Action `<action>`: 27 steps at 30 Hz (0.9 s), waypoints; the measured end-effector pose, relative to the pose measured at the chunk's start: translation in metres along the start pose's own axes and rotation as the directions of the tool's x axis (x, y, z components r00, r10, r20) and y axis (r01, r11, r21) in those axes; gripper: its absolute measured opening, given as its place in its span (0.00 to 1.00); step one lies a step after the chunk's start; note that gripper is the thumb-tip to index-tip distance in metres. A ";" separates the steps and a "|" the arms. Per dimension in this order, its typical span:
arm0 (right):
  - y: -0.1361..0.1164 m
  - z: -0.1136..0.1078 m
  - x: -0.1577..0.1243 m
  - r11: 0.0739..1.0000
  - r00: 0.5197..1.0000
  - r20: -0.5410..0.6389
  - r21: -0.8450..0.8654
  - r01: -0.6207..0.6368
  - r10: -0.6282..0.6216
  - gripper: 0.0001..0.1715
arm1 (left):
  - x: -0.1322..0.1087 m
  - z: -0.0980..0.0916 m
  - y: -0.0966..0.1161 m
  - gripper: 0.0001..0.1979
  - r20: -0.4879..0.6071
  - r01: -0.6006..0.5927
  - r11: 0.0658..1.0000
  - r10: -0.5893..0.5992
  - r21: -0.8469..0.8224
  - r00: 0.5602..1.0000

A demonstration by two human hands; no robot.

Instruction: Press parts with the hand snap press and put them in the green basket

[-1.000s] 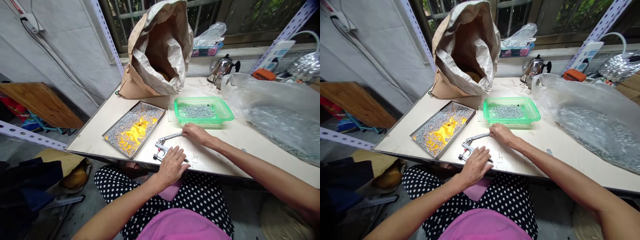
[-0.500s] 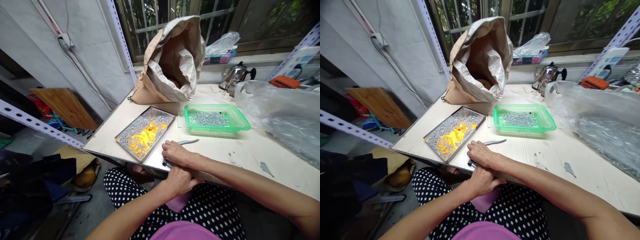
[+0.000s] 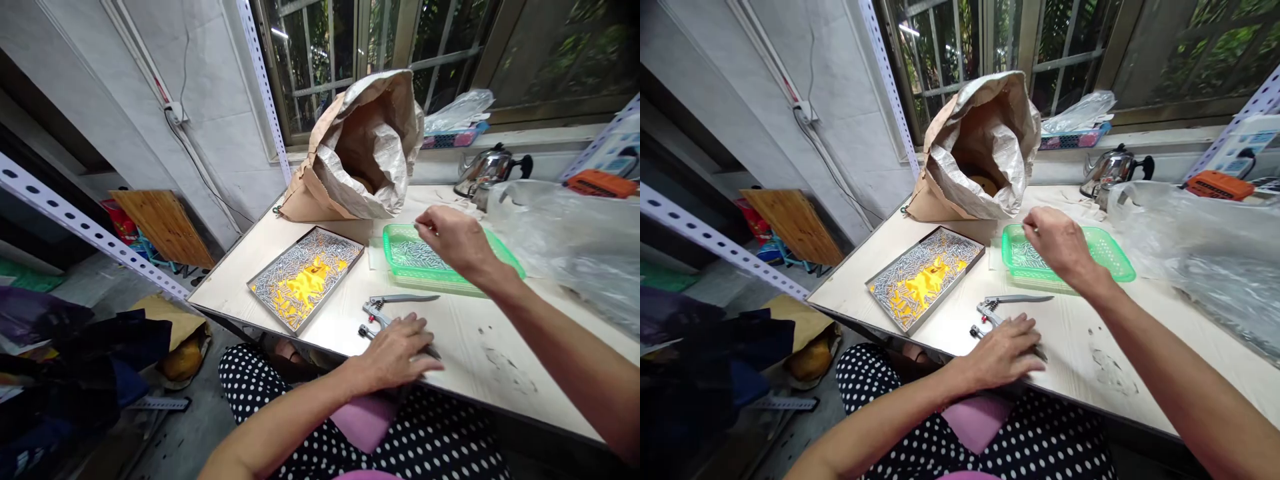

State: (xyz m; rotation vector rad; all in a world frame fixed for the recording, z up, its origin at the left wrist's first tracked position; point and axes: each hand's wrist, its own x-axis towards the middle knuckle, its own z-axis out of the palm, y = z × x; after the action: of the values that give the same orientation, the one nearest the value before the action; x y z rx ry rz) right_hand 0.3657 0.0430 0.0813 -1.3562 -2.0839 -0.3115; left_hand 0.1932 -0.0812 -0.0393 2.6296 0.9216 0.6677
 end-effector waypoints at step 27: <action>-0.053 0.046 -0.150 0.979 0.836 0.547 0.192 -0.073 -0.045 0.10 | -0.039 -0.123 -0.095 0.10 -0.044 0.550 0.804 -0.556 0.228 0.830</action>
State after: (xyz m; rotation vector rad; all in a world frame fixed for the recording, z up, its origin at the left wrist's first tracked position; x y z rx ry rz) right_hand 0.3431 -0.0680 -0.0396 -1.4490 -2.4775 0.3450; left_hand 0.0547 -0.0211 0.0151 2.3382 1.7540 0.3874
